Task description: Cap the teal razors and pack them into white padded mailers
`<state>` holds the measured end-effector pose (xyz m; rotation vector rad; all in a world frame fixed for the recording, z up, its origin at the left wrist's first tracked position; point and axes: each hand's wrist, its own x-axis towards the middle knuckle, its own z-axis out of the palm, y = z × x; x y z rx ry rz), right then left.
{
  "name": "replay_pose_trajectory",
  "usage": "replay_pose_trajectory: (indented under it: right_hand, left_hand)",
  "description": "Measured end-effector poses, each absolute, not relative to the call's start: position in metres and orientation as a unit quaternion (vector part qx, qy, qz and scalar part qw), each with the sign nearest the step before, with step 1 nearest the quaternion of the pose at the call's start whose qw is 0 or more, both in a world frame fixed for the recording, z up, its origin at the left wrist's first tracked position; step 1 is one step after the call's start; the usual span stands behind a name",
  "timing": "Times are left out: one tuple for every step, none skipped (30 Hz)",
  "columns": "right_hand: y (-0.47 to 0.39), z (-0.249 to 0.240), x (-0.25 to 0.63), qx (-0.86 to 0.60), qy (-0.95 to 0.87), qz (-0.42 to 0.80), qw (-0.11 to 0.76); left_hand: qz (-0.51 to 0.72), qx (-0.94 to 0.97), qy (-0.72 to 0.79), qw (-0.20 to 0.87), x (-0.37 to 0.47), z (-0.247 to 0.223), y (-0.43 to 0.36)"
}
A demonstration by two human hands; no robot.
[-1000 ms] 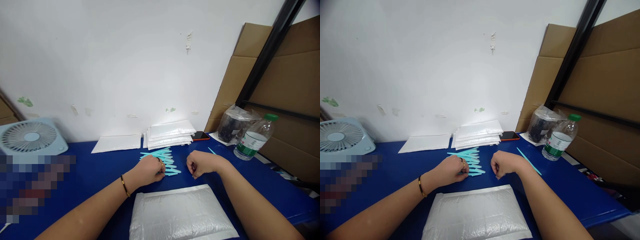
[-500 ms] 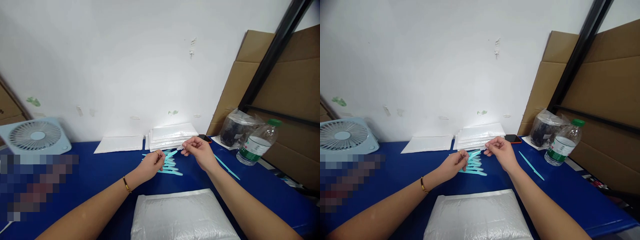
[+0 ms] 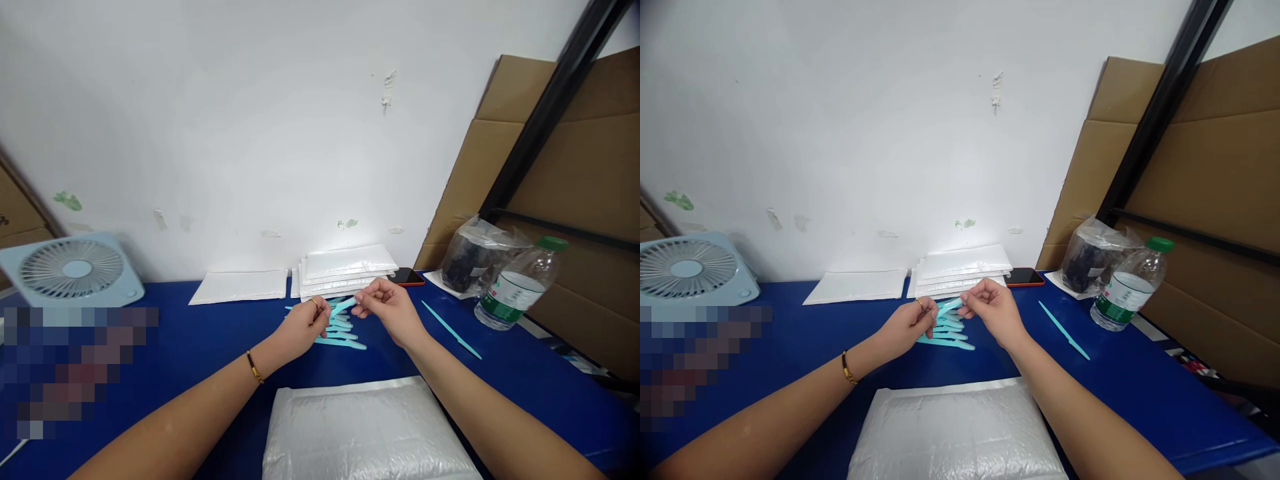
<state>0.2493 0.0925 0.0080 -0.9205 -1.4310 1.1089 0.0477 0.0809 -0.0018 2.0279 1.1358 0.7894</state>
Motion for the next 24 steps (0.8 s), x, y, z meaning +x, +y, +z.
replay_pose_trajectory:
  right_hand:
    - [0.092,0.007,0.248,-0.383,-0.607,0.476,0.508]
    - [0.093,0.006,0.249,-0.385,-0.617,0.485,0.486]
    - [0.094,0.004,0.25,-0.391,-0.632,0.488,0.459]
    - [0.096,0.003,0.252,-0.399,-0.65,0.488,0.425]
    - [0.098,0.002,0.255,-0.41,-0.671,0.485,0.382]
    - [0.099,0.0,0.258,-0.421,-0.695,0.48,0.332]
    - [0.101,-0.001,0.262,-0.432,-0.719,0.466,0.28]
    - [0.102,-0.001,0.264,-0.443,-0.744,0.44,0.238]
    - [0.102,-0.002,0.266,-0.448,-0.771,0.401,0.21]
    - [0.102,-0.002,0.267,-0.448,-0.798,0.353,0.197]
    - [0.101,-0.003,0.267,-0.439,-0.825,0.301,0.192]
    - [0.1,-0.004,0.267,-0.424,-0.849,0.253,0.188]
    - [0.1,-0.005,0.266,-0.408,-0.868,0.217,0.18]
    - [0.099,-0.006,0.266,-0.396,-0.882,0.195,0.165]
    - [0.1,-0.008,0.266,-0.39,-0.89,0.183,0.146]
    - [0.1,-0.01,0.265,-0.391,-0.894,0.176,0.129]
    - [0.101,-0.011,0.265,-0.395,-0.895,0.172,0.116]
    - [0.102,-0.013,0.265,-0.401,-0.894,0.168,0.11]
    - [0.102,-0.013,0.265,-0.406,-0.893,0.161,0.106]
    - [0.103,-0.013,0.265,-0.411,-0.893,0.153,0.103]
    - [0.103,-0.013,0.263,-0.416,-0.893,0.142,0.099]
    - [0.102,-0.011,0.262,-0.422,-0.892,0.131,0.091]
    - [0.101,-0.01,0.26,-0.427,-0.893,0.12,0.081]
    - [0.1,-0.009,0.257,-0.429,-0.894,0.109,0.071]
  left_hand:
    - [0.303,0.779,0.435,0.336,0.048,-0.002,0.081]
    - [0.3,0.781,0.436,0.333,0.047,-0.002,0.082]
    - [0.293,0.786,0.439,0.323,0.047,-0.002,0.082]
    - [0.28,0.796,0.443,0.304,0.046,-0.003,0.083]
    - [0.265,0.809,0.446,0.275,0.045,-0.003,0.084]
    - [0.25,0.824,0.45,0.235,0.044,-0.004,0.084]
    - [0.236,0.839,0.452,0.19,0.042,-0.005,0.085]
    - [0.223,0.851,0.453,0.146,0.04,-0.006,0.085]
    - [0.211,0.859,0.453,0.11,0.038,-0.008,0.086]
    - [0.197,0.864,0.455,0.084,0.036,-0.01,0.086]
    - [0.18,0.867,0.46,0.067,0.034,-0.012,0.086]
    - [0.161,0.867,0.468,0.058,0.032,-0.014,0.086]
    - [0.142,0.866,0.477,0.055,0.031,-0.015,0.086]
    - [0.124,0.864,0.485,0.057,0.03,-0.016,0.087]
    - [0.108,0.863,0.489,0.061,0.03,-0.017,0.087]
    - [0.096,0.864,0.491,0.063,0.03,-0.017,0.087]
    - [0.087,0.866,0.488,0.064,0.03,-0.016,0.086]
    - [0.08,0.87,0.484,0.061,0.031,-0.015,0.086]
    - [0.076,0.873,0.478,0.056,0.033,-0.014,0.086]
    - [0.074,0.877,0.472,0.05,0.035,-0.013,0.085]
    - [0.073,0.881,0.464,0.047,0.037,-0.011,0.085]
    - [0.072,0.887,0.455,0.046,0.039,-0.01,0.084]
    - [0.07,0.892,0.445,0.046,0.042,-0.01,0.084]
    - [0.067,0.897,0.435,0.046,0.045,-0.01,0.083]
